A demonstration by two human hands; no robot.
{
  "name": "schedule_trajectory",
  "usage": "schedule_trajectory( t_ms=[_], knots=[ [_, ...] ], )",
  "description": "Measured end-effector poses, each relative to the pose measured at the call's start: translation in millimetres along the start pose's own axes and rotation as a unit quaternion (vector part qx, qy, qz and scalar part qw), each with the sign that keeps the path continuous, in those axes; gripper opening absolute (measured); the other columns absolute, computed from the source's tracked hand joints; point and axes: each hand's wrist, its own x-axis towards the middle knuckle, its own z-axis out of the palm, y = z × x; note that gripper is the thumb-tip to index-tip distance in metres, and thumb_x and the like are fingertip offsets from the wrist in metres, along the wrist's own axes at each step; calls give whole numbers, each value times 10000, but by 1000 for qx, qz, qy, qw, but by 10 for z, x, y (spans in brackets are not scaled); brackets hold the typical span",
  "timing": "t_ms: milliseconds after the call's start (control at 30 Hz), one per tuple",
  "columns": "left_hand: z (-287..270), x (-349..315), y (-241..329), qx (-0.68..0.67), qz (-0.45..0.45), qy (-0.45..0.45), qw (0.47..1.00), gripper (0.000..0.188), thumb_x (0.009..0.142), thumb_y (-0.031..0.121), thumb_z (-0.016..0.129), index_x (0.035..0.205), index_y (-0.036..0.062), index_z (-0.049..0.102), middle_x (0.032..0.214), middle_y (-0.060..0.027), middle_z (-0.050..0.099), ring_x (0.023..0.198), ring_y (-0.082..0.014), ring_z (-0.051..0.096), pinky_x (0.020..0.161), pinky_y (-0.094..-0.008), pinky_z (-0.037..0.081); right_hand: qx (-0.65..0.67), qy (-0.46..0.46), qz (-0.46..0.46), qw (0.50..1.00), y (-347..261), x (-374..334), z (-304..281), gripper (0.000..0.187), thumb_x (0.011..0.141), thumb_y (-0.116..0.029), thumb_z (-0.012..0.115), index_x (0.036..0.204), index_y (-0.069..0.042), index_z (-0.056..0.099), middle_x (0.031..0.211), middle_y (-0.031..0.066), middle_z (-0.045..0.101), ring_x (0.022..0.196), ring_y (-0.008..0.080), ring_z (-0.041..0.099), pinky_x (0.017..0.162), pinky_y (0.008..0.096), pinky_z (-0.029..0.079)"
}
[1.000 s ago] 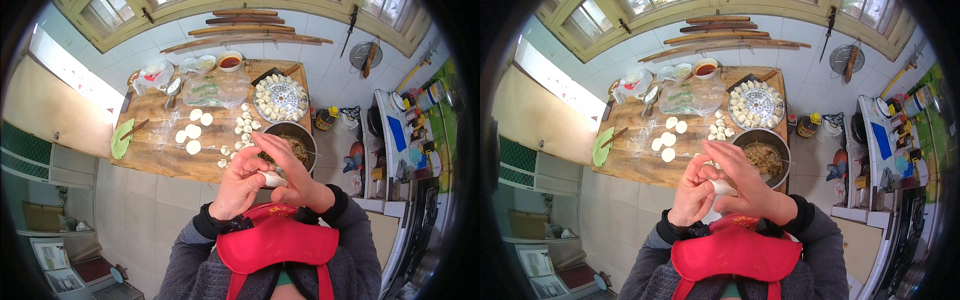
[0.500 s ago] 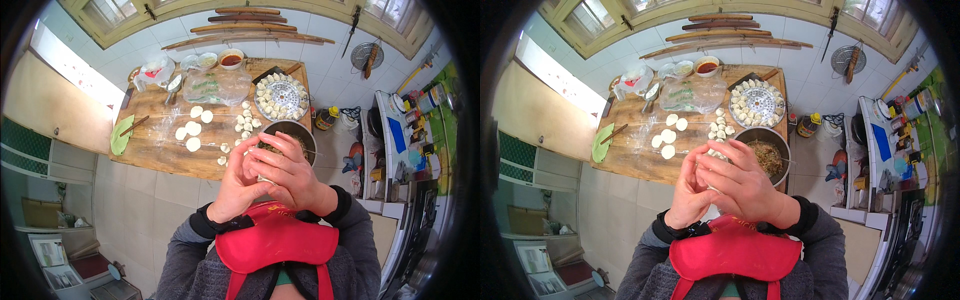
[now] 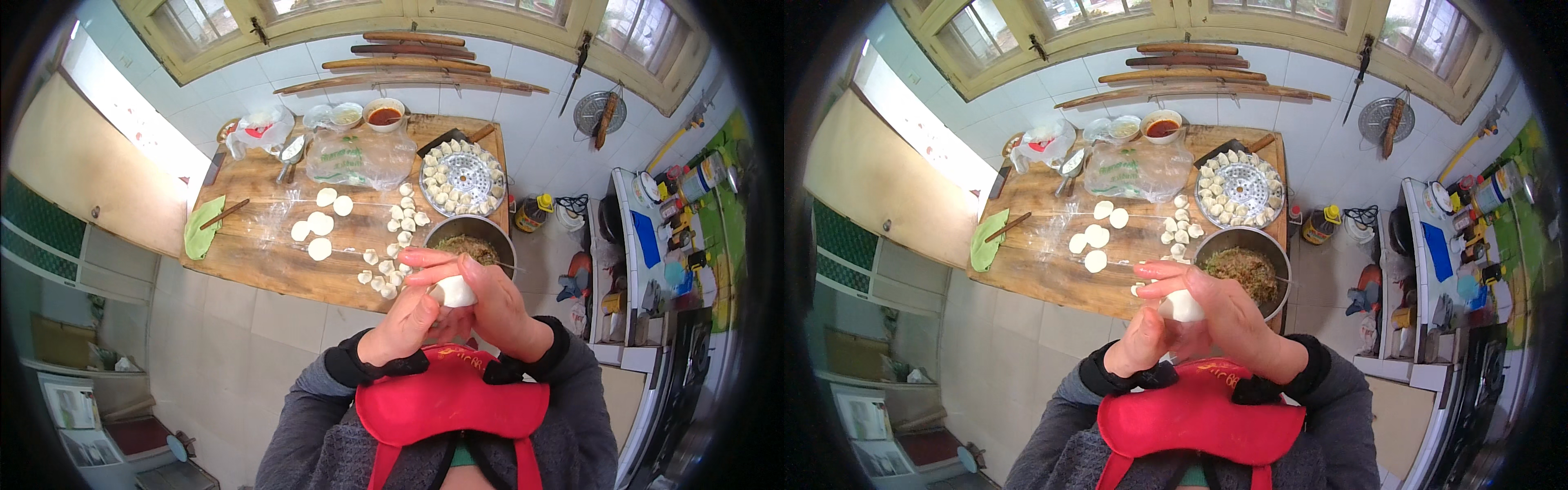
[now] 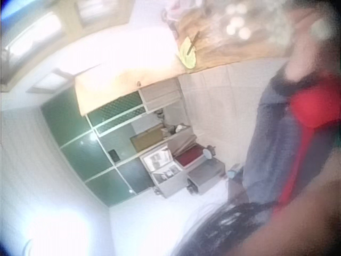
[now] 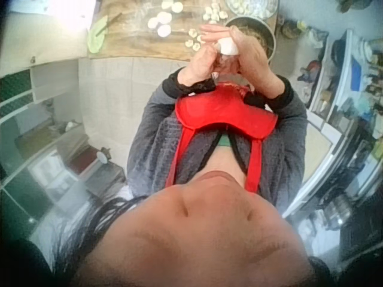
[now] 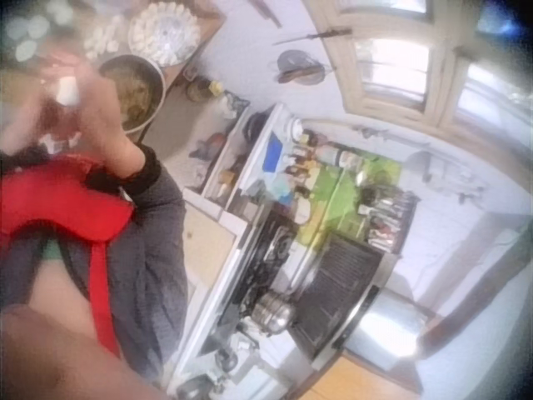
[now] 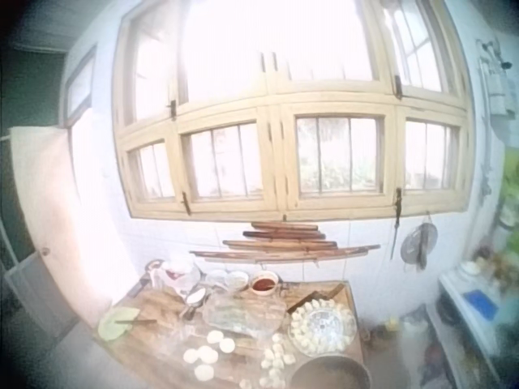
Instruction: The person repeatedly picks up round dough wrappers, scoops filling from a metal bowl with a spoon, and folds each wrapper into a dumpling by hand. Finished dumplings are placed on a wooden table and a perforated tray.
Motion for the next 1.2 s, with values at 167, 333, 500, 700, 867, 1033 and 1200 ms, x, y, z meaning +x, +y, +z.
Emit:
schedule_trajectory(
  t_ms=[167,333,500,700,867,1033,1200],
  knots=[
    [41,-5,98,-6,-39,40,998,683,1037,597,245,1001,8,589,703,-58,612,498,-90,502,450,-218,357,-29,-4,9,1000,-6,-16,64,505,1071,-265,259,1245,35,626,1397,185,550,1340,282,472,1124,374,343],
    [37,-30,127,-59,-75,19,995,629,1068,522,229,978,14,589,663,-61,608,452,-88,464,433,-216,331,-30,-35,43,998,8,-14,58,599,1065,-359,238,1287,78,581,1440,215,499,1330,303,477,1110,391,352],
    [0,-100,24,-43,-151,65,985,584,1060,520,244,1104,13,531,673,-98,575,486,-148,475,453,-265,328,-55,-51,36,997,16,-10,7,563,1073,-323,241,1264,76,590,1403,220,528,1309,300,500,1097,386,375],
    [-101,-106,-234,-82,-198,78,974,466,1046,429,325,1141,11,508,728,-106,593,542,-166,513,486,-274,363,-1,-17,27,1000,163,-51,19,444,1049,-202,297,1206,69,613,1320,202,593,1262,303,539,1089,386,392],
    [-219,-82,-372,-90,-198,32,976,372,1032,345,405,1161,7,495,777,-111,606,601,-182,553,520,-285,403,3,17,-34,999,370,-66,6,372,1023,-131,339,1109,66,642,1232,196,630,1220,316,561,1081,403,406],
    [-291,-121,-614,126,-71,15,989,291,1007,237,495,1179,2,482,838,-117,619,678,-202,596,569,-299,450,-41,41,-51,997,602,-111,-51,327,1011,-121,368,1034,56,642,1163,199,637,1192,329,572,1071,412,413],
    [-263,-127,-816,357,85,7,930,309,909,6,591,1194,-15,473,1004,-132,618,900,-228,629,727,-324,517,-74,82,-39,993,832,-204,-80,337,1010,-131,352,993,41,641,1125,190,639,1192,336,570,1057,420,419]
  ],
)
